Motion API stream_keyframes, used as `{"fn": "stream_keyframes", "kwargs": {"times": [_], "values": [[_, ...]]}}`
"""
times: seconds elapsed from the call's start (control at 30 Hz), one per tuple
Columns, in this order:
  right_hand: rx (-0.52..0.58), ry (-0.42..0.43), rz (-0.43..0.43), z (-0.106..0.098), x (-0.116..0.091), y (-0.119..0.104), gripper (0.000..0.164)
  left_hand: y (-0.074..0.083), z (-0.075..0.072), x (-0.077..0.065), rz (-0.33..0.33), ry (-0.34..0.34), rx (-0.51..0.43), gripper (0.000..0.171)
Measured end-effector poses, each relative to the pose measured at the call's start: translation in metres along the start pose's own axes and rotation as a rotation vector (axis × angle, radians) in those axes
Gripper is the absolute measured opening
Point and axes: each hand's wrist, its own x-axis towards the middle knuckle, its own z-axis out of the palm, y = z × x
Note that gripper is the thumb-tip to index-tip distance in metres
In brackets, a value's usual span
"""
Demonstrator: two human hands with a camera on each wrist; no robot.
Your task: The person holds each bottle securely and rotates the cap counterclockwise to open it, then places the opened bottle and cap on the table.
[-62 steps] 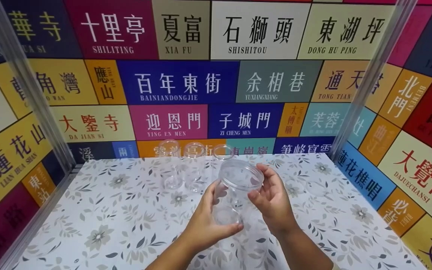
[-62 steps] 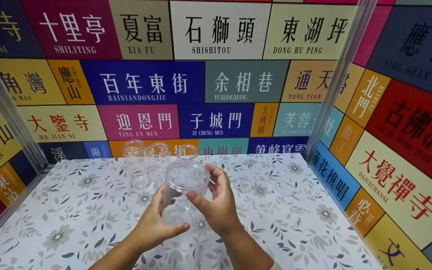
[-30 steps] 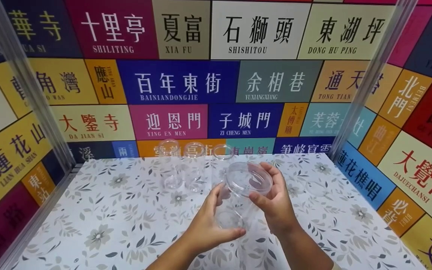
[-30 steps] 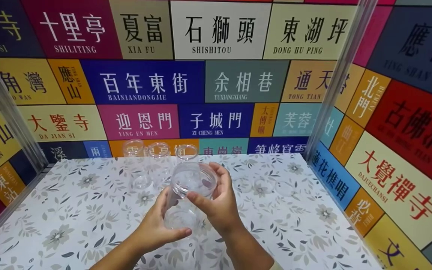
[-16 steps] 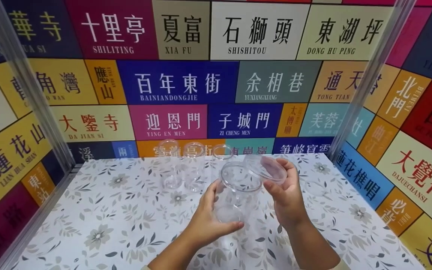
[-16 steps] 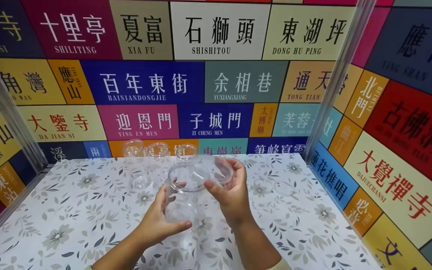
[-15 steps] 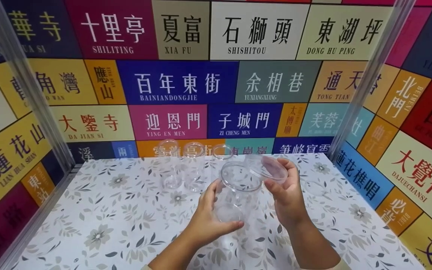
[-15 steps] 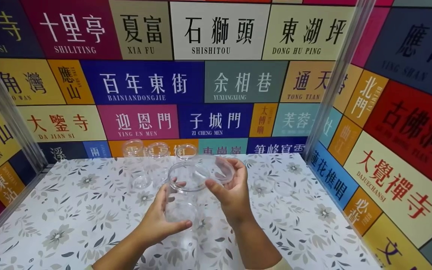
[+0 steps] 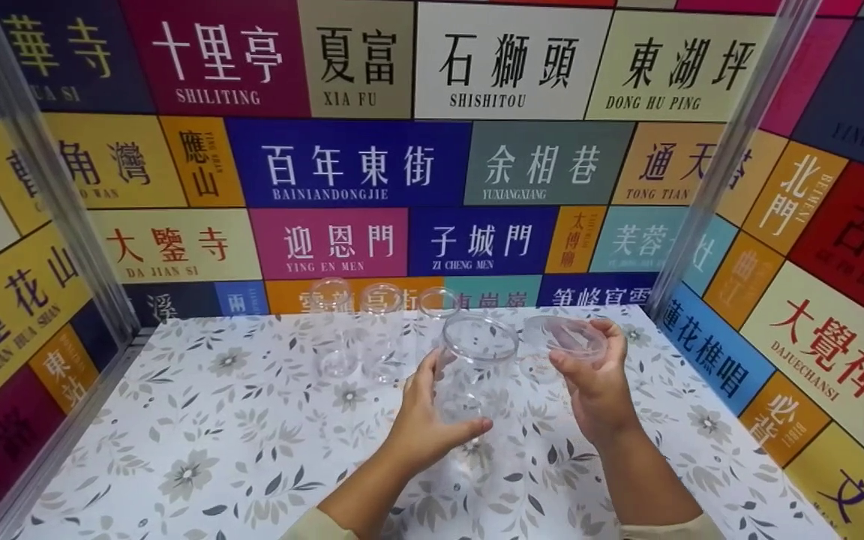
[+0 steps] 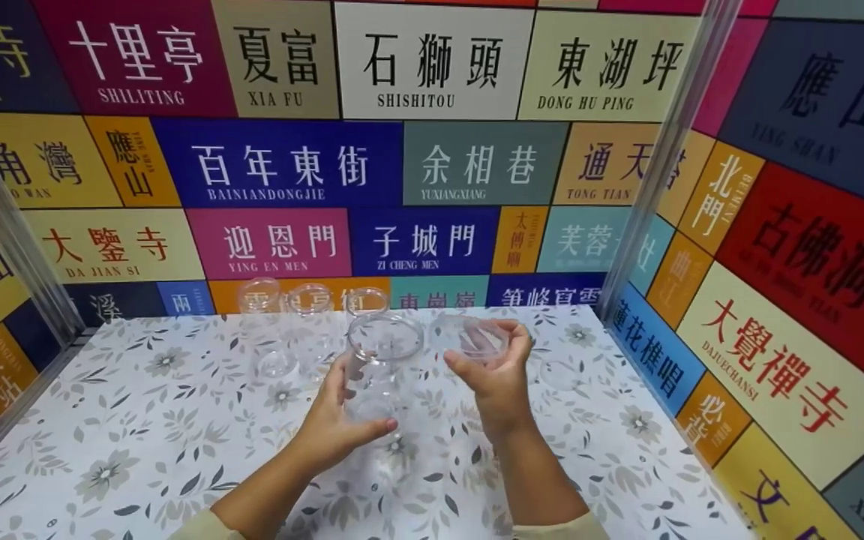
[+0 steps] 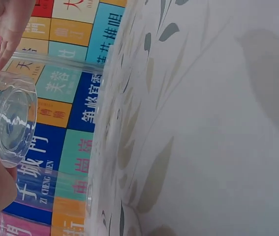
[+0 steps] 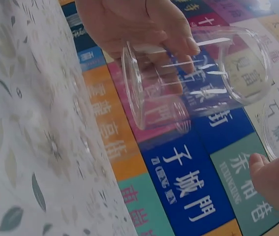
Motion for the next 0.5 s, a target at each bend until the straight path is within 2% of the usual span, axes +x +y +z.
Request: {"fn": "stream_keyframes", "kwargs": {"times": [0.3,0.5], "values": [[-0.064,0.065,0.013,-0.034,0.013,-0.004,0.076,-0.001,0.018,0.014,-0.055,0.023,-0.002,0.125],[-0.175,0.115,0.056,-0.053,0.019,0.001,0.088,0.000,0.033,0.030,-0.024,0.034,0.003,0.119]]}}
